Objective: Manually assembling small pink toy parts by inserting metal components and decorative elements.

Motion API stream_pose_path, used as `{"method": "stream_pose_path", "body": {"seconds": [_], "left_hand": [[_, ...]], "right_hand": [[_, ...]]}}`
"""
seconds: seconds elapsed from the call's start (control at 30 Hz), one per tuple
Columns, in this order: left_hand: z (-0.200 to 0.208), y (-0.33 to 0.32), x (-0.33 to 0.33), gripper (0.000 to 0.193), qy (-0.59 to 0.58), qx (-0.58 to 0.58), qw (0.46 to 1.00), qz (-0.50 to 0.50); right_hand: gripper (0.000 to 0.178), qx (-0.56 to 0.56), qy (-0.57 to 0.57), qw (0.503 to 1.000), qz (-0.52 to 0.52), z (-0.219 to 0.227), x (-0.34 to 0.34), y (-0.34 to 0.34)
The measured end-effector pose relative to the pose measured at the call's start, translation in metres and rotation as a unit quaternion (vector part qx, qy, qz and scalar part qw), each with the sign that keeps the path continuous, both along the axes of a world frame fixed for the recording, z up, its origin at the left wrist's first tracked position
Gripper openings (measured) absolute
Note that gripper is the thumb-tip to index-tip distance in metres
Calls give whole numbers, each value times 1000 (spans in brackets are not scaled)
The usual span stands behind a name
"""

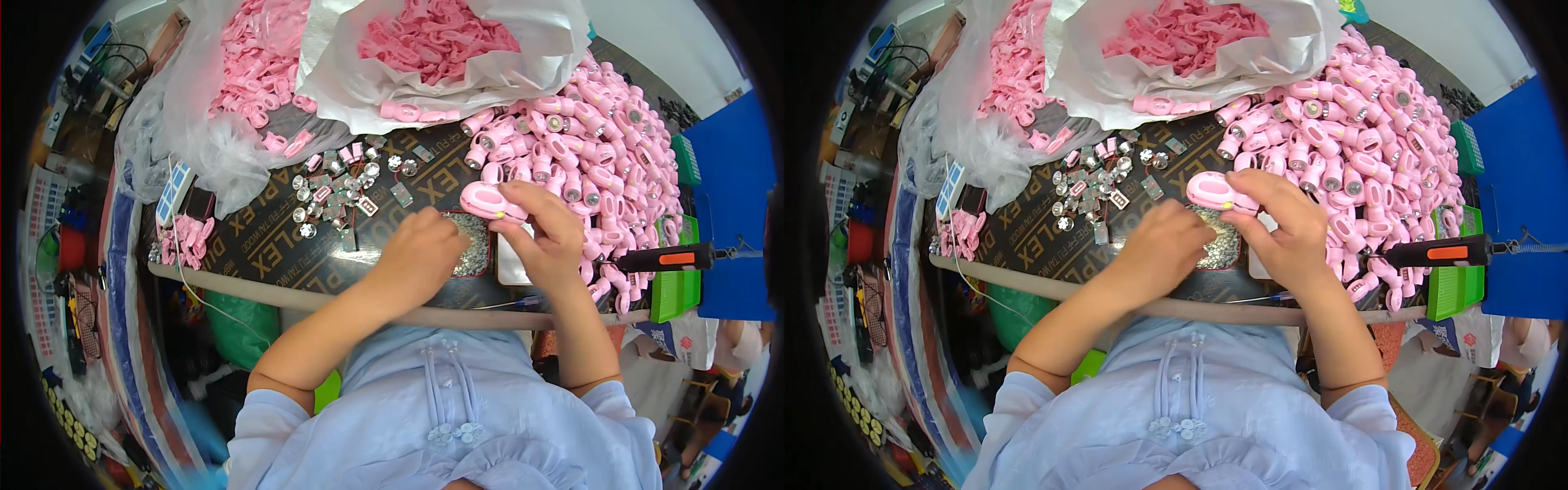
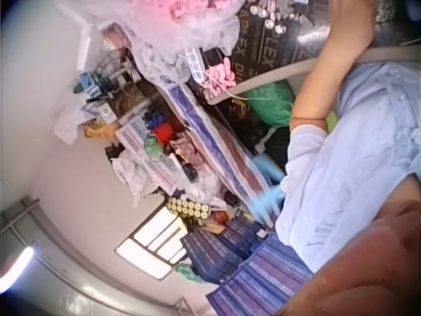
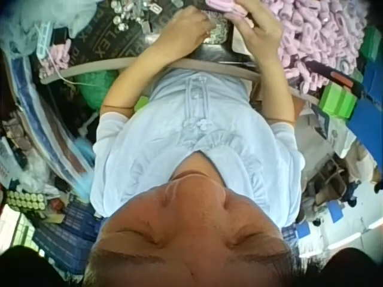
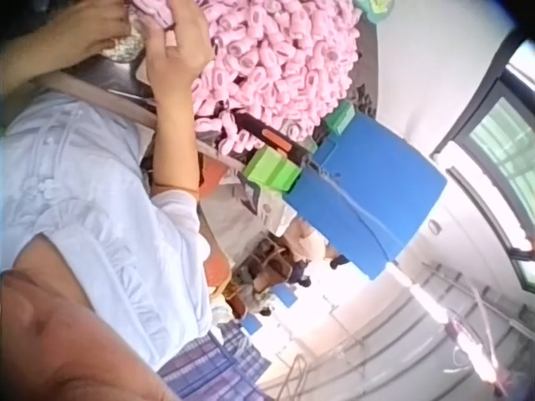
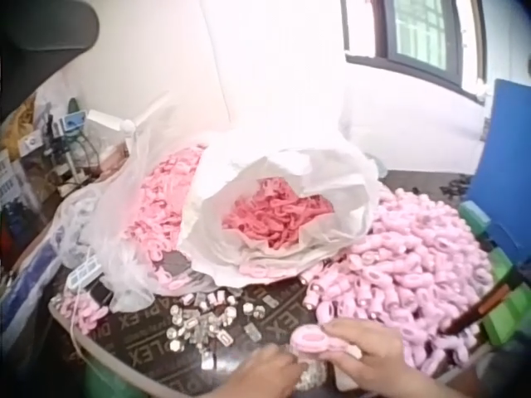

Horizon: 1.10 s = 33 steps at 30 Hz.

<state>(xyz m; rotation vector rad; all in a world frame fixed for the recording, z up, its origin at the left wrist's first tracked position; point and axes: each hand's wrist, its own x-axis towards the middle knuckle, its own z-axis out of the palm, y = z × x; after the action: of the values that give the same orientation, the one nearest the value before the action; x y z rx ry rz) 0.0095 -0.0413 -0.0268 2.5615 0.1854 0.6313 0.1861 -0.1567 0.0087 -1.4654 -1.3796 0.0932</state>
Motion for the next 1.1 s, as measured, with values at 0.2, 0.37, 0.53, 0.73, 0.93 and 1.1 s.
{"method": "stream_pose_path", "body": {"seconds": [0.2, 0.37, 0.53, 0.73, 0.93, 1.1], "left_hand": [[-11, -11, 13, 8, 56, 89, 994, -17], [-3, -12, 12, 9, 52, 25, 998, -5], [-14, 1, 5, 11, 26, -25, 999, -1], [-2, 6, 3, 12, -40, -41, 998, 33], [4, 20, 0, 10, -190, -292, 934, 83], [10, 17, -3, 11, -154, -372, 910, 101]], "right_hand": [[38, -9, -4, 1000, -18, 2, 1, -5], [37, -1, 22, 1000, -21, 1, 3, -6], [36, -38, 77, 996, -13, 9, 1, -5], [36, -28, 43, 999, -5, 7, 2, -4], [37, -52, 7, 999, 8, 21, -5, -3], [39, -39, -14, 999, 12, 21, -6, -1]]}}
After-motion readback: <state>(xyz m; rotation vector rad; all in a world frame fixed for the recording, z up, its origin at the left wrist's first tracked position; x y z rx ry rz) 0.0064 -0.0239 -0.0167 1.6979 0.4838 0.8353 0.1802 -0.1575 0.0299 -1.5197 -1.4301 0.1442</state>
